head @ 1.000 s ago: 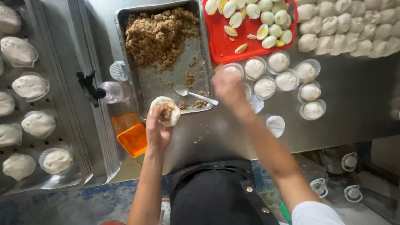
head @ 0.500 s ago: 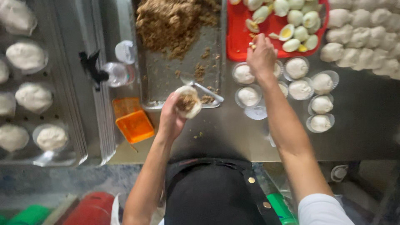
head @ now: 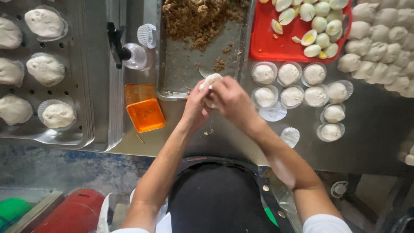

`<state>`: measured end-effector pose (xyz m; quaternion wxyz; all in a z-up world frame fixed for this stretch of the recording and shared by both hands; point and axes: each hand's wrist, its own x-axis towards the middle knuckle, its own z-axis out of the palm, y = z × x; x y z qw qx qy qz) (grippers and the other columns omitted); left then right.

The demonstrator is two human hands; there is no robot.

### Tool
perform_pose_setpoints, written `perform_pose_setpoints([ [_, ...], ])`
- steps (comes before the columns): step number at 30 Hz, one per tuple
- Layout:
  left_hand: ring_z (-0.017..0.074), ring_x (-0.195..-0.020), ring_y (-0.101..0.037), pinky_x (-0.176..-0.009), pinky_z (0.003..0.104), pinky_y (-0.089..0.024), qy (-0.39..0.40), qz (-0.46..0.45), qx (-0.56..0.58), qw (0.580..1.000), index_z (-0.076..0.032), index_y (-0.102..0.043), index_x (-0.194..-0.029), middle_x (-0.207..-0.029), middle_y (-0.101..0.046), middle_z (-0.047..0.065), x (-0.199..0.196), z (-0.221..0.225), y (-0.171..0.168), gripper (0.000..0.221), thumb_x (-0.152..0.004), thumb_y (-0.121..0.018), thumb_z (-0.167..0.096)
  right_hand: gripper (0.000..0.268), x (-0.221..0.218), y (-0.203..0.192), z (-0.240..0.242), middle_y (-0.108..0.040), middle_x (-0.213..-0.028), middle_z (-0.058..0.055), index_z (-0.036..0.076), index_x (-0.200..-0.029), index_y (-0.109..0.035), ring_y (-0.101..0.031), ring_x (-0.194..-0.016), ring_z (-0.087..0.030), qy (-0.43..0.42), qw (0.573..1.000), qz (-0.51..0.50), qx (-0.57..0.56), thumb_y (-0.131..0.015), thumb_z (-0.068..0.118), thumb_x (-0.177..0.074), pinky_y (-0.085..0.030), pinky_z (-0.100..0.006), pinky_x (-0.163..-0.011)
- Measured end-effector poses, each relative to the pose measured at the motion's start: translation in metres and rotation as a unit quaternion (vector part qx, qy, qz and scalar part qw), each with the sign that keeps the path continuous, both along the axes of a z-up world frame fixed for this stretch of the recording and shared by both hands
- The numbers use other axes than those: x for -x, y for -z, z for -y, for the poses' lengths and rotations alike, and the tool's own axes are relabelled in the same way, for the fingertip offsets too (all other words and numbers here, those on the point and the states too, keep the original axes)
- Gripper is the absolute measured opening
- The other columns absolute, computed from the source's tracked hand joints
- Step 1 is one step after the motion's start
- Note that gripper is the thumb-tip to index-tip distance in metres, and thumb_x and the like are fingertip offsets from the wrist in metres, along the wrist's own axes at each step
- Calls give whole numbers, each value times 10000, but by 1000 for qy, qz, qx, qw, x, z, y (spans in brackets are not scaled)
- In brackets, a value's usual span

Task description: The person prepares dough buns by hand, flattening a piece of dough, adding a spoonful of filling and a piece of boiled egg, then pinching and sealing the dough around the ingredients before placing the bun into a paper cup.

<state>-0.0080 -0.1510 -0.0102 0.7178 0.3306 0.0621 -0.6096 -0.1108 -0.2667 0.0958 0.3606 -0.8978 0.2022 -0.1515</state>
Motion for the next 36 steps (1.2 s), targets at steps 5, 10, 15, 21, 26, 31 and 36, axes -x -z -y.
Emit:
perform_pose_setpoints([
  [5, 197, -1143, -611, -970, 376, -531, -13, -36, 42, 998, -93, -515, -1403, -1265, -609, 79, -7, -17, -22, 378, -1079, -555, -284, 347, 6, -32, -22, -648, -1189, -187, 1, -1236, -634, -669, -1063, -359, -7, 998, 22, -62, -728, 1, -901, -566, -410, -896],
  [10, 188, -1155, -623, -963, 378, -546, -1, -47, 70, 996, -86, -506, -1403, -1272, -620, 73, -6, -26, -43, 436, -1055, -551, -343, 265, 10, -30, -32, -691, -1105, -131, 37, -1150, -687, -670, -1038, -336, -16, 997, 49, 55, -739, -19, -897, -563, -417, -890],
  [15, 203, -1136, -634, -936, 395, -577, 0, -35, 60, 998, -68, -480, -1422, -1258, -609, 93, -2, -34, -43, 447, -1049, -643, -253, 282, 26, -26, -37, -708, -1160, -115, 41, -1194, -697, -696, -1017, -278, 62, 996, 56, -8, -724, -16, -918, -563, -338, -836],
  [21, 241, -1137, -670, -977, 414, -594, -28, -23, 47, 998, -35, -473, -1396, -1257, -625, 135, -4, -40, -53, 481, -968, -686, -87, 300, 41, -3, -68, -712, -1009, -5, 48, -1250, -666, -634, -850, -66, 267, 881, 42, -389, -733, 114, -965, -518, -228, -731],
  [26, 228, -1129, -667, -962, 380, -592, -25, 47, 40, 998, -12, -476, -1440, -1256, -637, 146, 3, -39, -53, 502, -981, -677, -44, 244, 41, 17, -85, -721, -966, -20, -17, -1182, -669, -663, -840, -67, 268, 908, 87, -310, -744, 128, -1000, -546, -223, -754],
  [31, 197, -1129, -665, -953, 354, -589, 15, 76, 44, 996, -21, -477, -1439, -1257, -642, 116, 0, -43, -58, 505, -972, -668, -44, 239, 50, 16, -73, -676, -875, -12, -3, -1156, -653, -575, -679, -55, 273, 861, 83, -422, -729, 155, -994, -463, -222, -578],
  [36, 143, -1104, -652, -960, 302, -551, 46, 227, 19, 973, -8, -547, -1414, -1232, -677, 79, 1, -44, -62, 432, -994, -645, -26, 199, 50, 11, -67, -686, -858, -14, 18, -1131, -677, -592, -690, -60, 229, 844, 97, -475, -716, 152, -990, -484, -228, -608],
])
